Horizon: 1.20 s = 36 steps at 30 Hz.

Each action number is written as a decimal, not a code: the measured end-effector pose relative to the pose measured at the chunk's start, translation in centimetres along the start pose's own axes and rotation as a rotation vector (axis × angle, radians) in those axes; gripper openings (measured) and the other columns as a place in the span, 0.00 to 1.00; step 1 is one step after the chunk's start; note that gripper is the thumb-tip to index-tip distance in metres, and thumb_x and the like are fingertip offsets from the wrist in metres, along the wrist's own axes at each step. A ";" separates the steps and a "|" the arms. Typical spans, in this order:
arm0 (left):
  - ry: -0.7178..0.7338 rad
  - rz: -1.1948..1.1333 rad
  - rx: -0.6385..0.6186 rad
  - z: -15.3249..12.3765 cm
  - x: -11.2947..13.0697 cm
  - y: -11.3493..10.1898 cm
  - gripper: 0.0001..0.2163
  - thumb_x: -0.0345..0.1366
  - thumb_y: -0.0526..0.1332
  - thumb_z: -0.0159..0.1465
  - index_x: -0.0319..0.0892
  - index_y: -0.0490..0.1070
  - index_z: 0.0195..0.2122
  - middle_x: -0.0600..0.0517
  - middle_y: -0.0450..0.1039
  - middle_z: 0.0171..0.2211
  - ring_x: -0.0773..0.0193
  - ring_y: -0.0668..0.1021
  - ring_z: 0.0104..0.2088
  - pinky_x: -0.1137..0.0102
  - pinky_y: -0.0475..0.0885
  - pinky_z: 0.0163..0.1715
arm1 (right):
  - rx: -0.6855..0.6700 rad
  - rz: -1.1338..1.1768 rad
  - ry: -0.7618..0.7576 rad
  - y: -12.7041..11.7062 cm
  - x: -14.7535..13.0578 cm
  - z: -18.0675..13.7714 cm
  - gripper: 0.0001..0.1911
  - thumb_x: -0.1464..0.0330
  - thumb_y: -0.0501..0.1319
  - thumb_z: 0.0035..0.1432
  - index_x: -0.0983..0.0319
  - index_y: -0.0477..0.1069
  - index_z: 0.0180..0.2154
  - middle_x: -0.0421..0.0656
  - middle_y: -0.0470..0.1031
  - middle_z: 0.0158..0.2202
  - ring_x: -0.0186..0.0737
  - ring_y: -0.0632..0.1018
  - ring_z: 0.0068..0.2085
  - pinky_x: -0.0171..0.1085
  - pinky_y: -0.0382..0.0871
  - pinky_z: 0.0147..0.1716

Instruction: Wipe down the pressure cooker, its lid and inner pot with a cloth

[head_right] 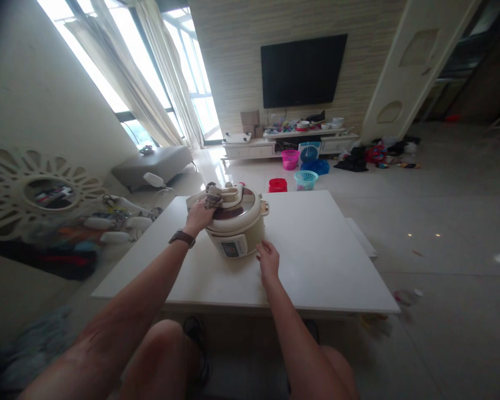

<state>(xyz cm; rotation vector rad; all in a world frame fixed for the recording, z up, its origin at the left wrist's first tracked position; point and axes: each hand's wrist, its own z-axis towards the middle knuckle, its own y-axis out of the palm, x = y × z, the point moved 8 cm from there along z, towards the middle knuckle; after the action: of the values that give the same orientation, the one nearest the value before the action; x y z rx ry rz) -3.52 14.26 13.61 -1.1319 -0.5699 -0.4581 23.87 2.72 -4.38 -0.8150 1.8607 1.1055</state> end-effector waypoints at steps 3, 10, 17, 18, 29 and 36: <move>0.075 0.039 -0.019 -2.3 0.9 0.2 0.23 0.38 0.66 0.67 0.46 0.78 0.63 0.43 0.74 0.67 0.39 0.65 0.74 0.47 0.58 0.73 | 0.014 0.023 -0.010 -0.2 -0.8 0.0 0.25 0.60 0.72 0.42 0.60 0.82 0.45 0.48 0.85 0.47 0.45 0.83 0.45 0.37 0.77 0.37; 0.240 0.247 -0.005 -9.6 4.6 2.2 0.24 0.35 0.61 0.68 0.47 0.76 0.66 0.44 0.70 0.71 0.40 0.58 0.77 0.41 0.48 0.76 | 0.056 0.061 0.014 0.9 -0.8 -0.1 0.25 0.62 0.67 0.41 0.60 0.82 0.44 0.42 0.82 0.38 0.43 0.82 0.43 0.35 0.76 0.35; 0.388 0.296 -0.085 -12.1 6.6 4.4 0.29 0.34 0.62 0.67 0.51 0.71 0.71 0.48 0.62 0.75 0.47 0.54 0.79 0.45 0.35 0.78 | 0.093 0.052 0.058 0.1 0.5 1.0 0.23 0.63 0.64 0.40 0.58 0.81 0.42 0.40 0.80 0.36 0.42 0.82 0.42 0.35 0.77 0.34; 0.351 0.252 -0.044 -11.7 6.1 4.1 0.28 0.34 0.62 0.67 0.52 0.71 0.70 0.49 0.62 0.75 0.47 0.54 0.79 0.46 0.35 0.78 | 0.107 0.048 0.048 -0.3 0.5 1.2 0.24 0.63 0.64 0.41 0.58 0.81 0.43 0.40 0.80 0.36 0.42 0.81 0.43 0.35 0.77 0.35; -0.425 -0.682 0.576 -8.7 -7.2 3.2 0.10 0.35 0.65 0.63 0.36 0.80 0.43 0.38 0.84 0.47 0.51 0.83 0.53 0.57 0.73 0.61 | 0.124 0.040 0.007 -2.0 -0.8 1.4 0.26 0.61 0.64 0.42 0.57 0.80 0.46 0.44 0.80 0.45 0.44 0.79 0.49 0.36 0.78 0.37; -0.674 -0.804 0.381 -17.4 -12.9 10.2 0.05 0.36 0.69 0.58 0.41 0.77 0.31 0.50 0.78 0.28 0.53 0.84 0.38 0.58 0.80 0.47 | 0.071 0.016 0.054 0.0 -0.7 0.7 0.23 0.63 0.64 0.44 0.56 0.81 0.46 0.45 0.83 0.49 0.47 0.81 0.53 0.39 0.78 0.41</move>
<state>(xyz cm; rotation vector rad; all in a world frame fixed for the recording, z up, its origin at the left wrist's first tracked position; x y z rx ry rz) -3.98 2.43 -7.23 -0.6285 -1.6559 -0.6111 24.40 3.49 -4.00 -0.7972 1.9437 1.0301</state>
